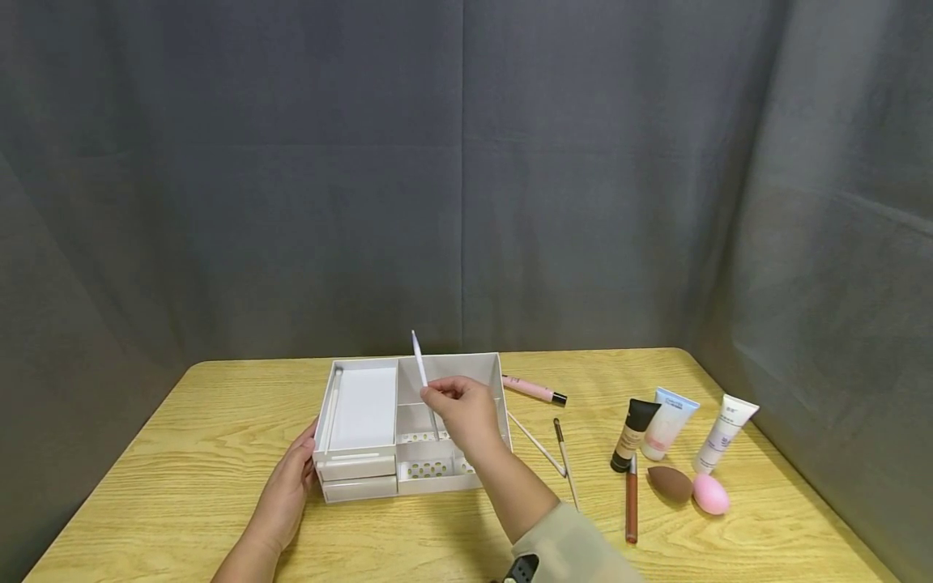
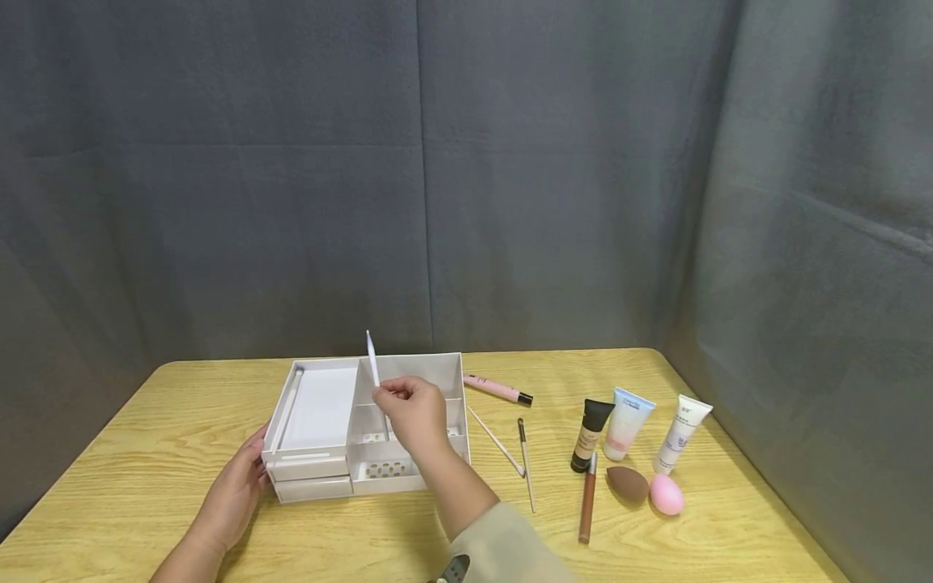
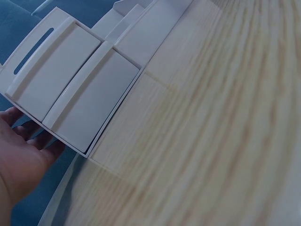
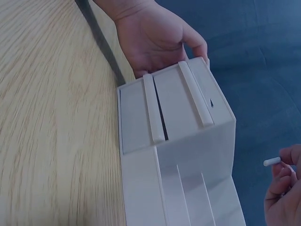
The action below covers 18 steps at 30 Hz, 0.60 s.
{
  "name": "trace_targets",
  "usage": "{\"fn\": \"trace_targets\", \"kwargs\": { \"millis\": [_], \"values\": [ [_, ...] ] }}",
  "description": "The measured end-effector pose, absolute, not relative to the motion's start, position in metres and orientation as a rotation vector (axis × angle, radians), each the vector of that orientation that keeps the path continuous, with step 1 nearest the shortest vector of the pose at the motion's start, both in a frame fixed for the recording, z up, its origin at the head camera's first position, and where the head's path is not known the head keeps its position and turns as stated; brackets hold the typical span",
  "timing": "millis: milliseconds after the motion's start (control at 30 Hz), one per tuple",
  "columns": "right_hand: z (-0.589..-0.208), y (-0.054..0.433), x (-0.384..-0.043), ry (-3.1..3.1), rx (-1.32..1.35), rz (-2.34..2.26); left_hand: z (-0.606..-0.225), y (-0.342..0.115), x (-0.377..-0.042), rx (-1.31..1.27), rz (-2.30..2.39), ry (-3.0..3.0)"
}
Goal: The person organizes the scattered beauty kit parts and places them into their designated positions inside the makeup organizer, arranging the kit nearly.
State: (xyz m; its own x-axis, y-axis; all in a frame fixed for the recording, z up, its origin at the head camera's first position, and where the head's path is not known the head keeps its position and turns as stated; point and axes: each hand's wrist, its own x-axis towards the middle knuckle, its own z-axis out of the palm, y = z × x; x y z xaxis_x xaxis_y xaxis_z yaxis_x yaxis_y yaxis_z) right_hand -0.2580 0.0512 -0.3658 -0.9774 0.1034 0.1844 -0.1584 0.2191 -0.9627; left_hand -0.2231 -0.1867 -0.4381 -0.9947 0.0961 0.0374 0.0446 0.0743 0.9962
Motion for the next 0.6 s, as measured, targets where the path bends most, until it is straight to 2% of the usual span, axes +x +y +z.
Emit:
{"fn": "trace_targets", "kwargs": {
  "millis": [600],
  "values": [
    [-0.366,0.0,-0.267,-2.274,-0.022,1.95,-0.439,-0.185,-0.223,0.189,2.147,2.259]
  ]
}}
